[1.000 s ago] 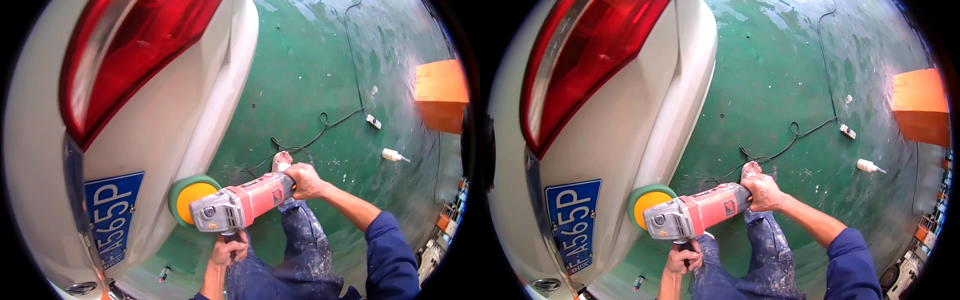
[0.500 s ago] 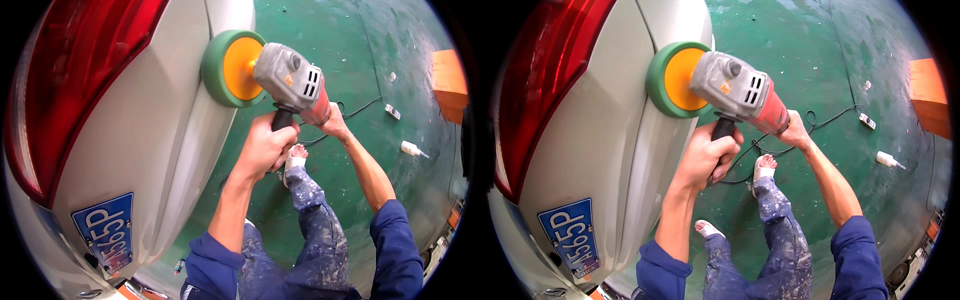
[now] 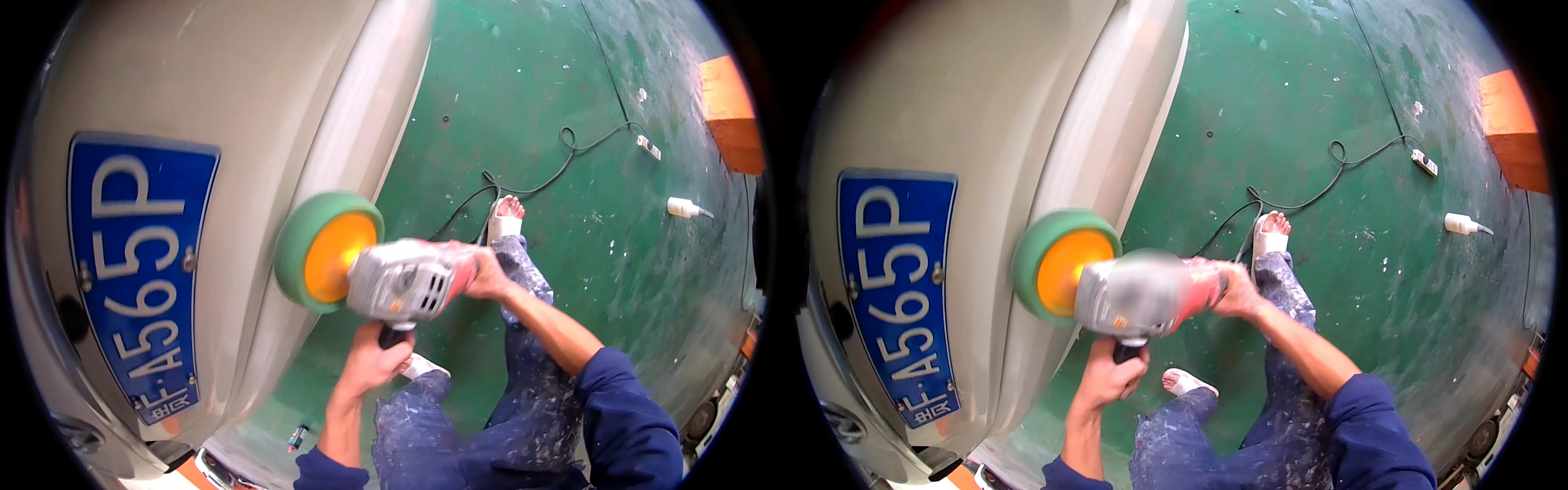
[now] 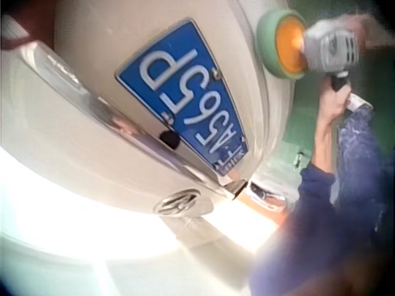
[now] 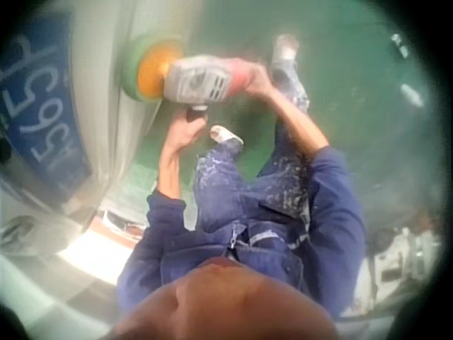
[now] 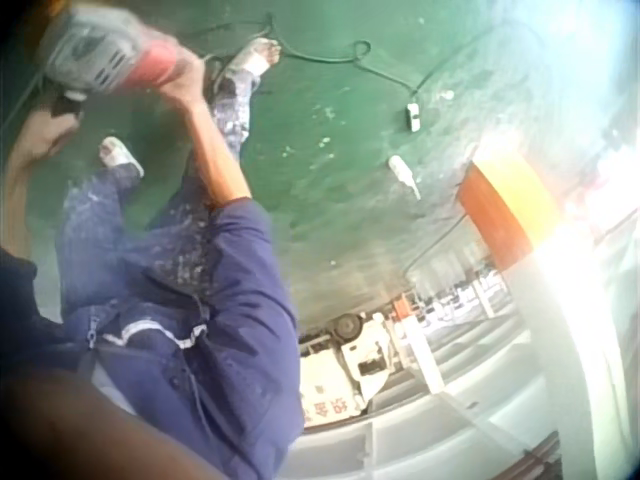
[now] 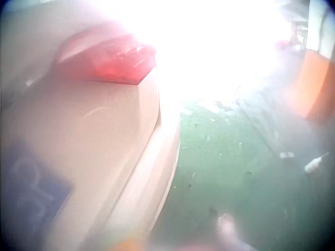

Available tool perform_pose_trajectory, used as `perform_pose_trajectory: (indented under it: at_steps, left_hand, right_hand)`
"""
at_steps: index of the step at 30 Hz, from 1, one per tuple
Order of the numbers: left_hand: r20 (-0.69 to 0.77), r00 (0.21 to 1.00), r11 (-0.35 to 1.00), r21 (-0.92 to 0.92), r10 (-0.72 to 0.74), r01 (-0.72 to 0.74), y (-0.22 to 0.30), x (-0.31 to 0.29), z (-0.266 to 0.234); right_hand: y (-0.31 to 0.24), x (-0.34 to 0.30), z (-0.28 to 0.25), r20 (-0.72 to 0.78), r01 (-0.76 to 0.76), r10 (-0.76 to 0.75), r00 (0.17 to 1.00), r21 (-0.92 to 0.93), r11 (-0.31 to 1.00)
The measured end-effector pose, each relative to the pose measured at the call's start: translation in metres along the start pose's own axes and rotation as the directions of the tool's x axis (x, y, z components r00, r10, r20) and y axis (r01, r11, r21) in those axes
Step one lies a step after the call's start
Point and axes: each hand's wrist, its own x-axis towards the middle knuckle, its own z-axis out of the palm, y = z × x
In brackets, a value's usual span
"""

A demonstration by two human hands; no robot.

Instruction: The person uses a rotary polisher with a green pad to polish the rear trunk and bumper of a white car. They move the tool across the surface in overlapping passes, covering the area around the license plate and taillights.

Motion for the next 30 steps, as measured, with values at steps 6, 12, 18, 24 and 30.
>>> perform_pose_trajectory:
  at_steps: [6,12,18,24,30]
  left_hand:
    - [-0.102,0.995,0.998,0.060,0.020,-0.014,-0.106,-0.077,-0.046]
    - [-0.269,0.962,0.994,0.076,-0.052,0.075,-0.141,-0.098,-0.043]
    - [-0.322,0.865,0.890,0.377,0.386,-0.257,-0.035,-0.028,0.018]
    - [-0.282,0.825,0.848,0.373,0.490,-0.376,0.092,0.033,0.058]
    - [-0.334,0.887,0.948,0.135,0.319,-0.289,0.066,-0.035,0.030]
  right_hand:
    - [0.018,-0.077,0.124,-0.005,-0.064,0.064,0.998,-0.052,0.997]
    - [-0.004,-0.088,0.118,0.076,-0.030,0.045,0.996,-0.190,0.981]
    - [-0.038,-0.048,-0.016,-0.087,-0.050,0.027,0.996,-0.287,0.957]
    - [-0.145,0.019,-0.146,-0.136,-0.240,0.207,0.969,-0.322,0.916]
    - [-0.246,0.010,-0.146,0.044,-0.230,0.341,0.939,-0.655,0.719]
